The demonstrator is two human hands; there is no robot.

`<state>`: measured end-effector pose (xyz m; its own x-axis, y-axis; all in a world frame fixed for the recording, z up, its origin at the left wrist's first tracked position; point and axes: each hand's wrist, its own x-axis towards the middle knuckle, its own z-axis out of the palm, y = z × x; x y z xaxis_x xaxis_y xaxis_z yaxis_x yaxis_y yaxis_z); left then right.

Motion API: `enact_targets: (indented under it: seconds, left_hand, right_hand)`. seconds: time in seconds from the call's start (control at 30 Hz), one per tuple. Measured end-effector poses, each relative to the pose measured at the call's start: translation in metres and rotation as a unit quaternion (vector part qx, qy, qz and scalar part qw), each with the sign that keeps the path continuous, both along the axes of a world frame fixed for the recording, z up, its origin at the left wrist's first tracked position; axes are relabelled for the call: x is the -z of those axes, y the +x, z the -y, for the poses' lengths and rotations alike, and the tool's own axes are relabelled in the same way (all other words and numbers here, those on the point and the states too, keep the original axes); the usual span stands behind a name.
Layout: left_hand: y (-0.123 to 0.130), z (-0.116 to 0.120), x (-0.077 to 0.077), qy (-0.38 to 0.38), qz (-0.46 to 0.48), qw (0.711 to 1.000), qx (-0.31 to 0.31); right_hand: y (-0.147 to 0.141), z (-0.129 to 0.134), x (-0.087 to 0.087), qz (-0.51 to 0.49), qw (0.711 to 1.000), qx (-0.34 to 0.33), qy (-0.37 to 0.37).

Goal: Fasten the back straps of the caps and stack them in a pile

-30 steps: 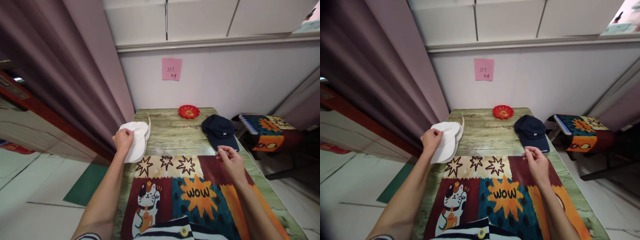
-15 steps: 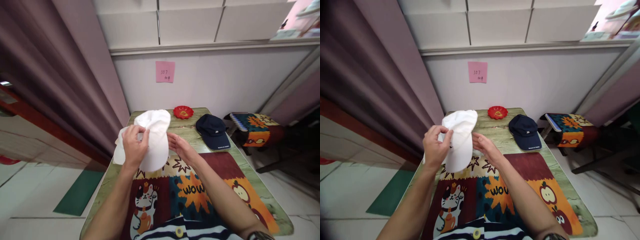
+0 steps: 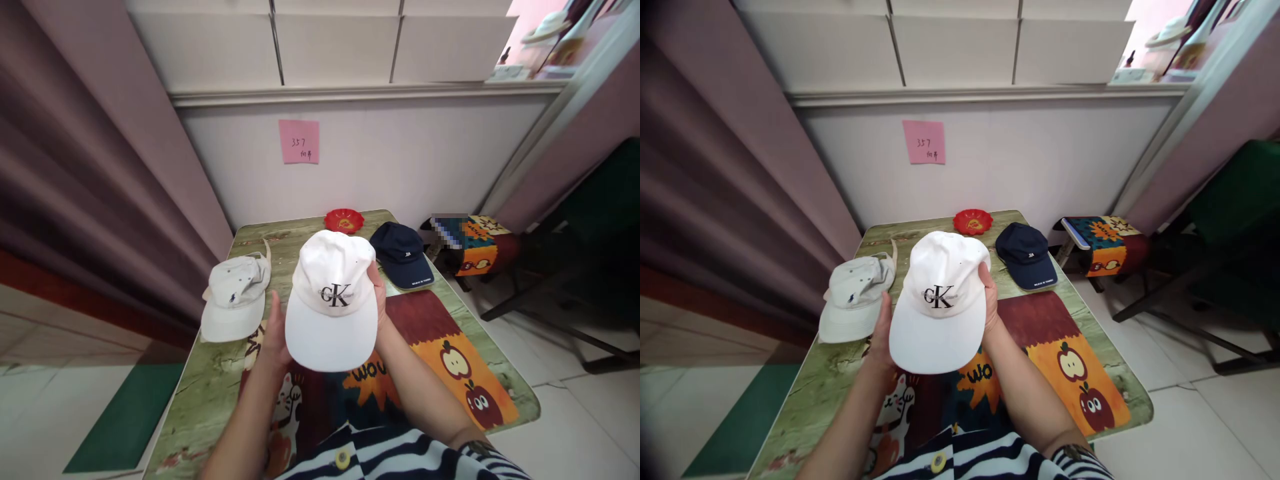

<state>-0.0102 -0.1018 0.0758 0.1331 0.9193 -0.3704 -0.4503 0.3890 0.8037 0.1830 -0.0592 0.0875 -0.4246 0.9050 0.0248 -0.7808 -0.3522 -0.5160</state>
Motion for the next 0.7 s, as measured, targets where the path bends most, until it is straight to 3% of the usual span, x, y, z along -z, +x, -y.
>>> enact_targets:
  seconds: [0.13,0.3,0.5,0.7]
  left_hand:
    - [0.025,-0.002,0.0,0.027,0.083,0.996,-0.021]
    - [0.024,-0.017,-0.001,0.052,0.106,0.989,-0.086]
    - [0.023,-0.007,0.0,0.005,0.135,0.989,-0.06]
    - [0.023,-0.002,-0.01,0.05,0.093,0.994,-0.04]
  right_hand:
    - [-0.004,0.007,0.008,-0.007,1.0,-0.005,-0.012]
    - [0.005,0.007,0.014,0.004,1.0,0.013,-0.019]
    - [0.008,0.003,0.015,0.012,0.998,-0.045,-0.037]
    - [0.004,0.014,0.021,0.02,0.997,-0.056,-0.043]
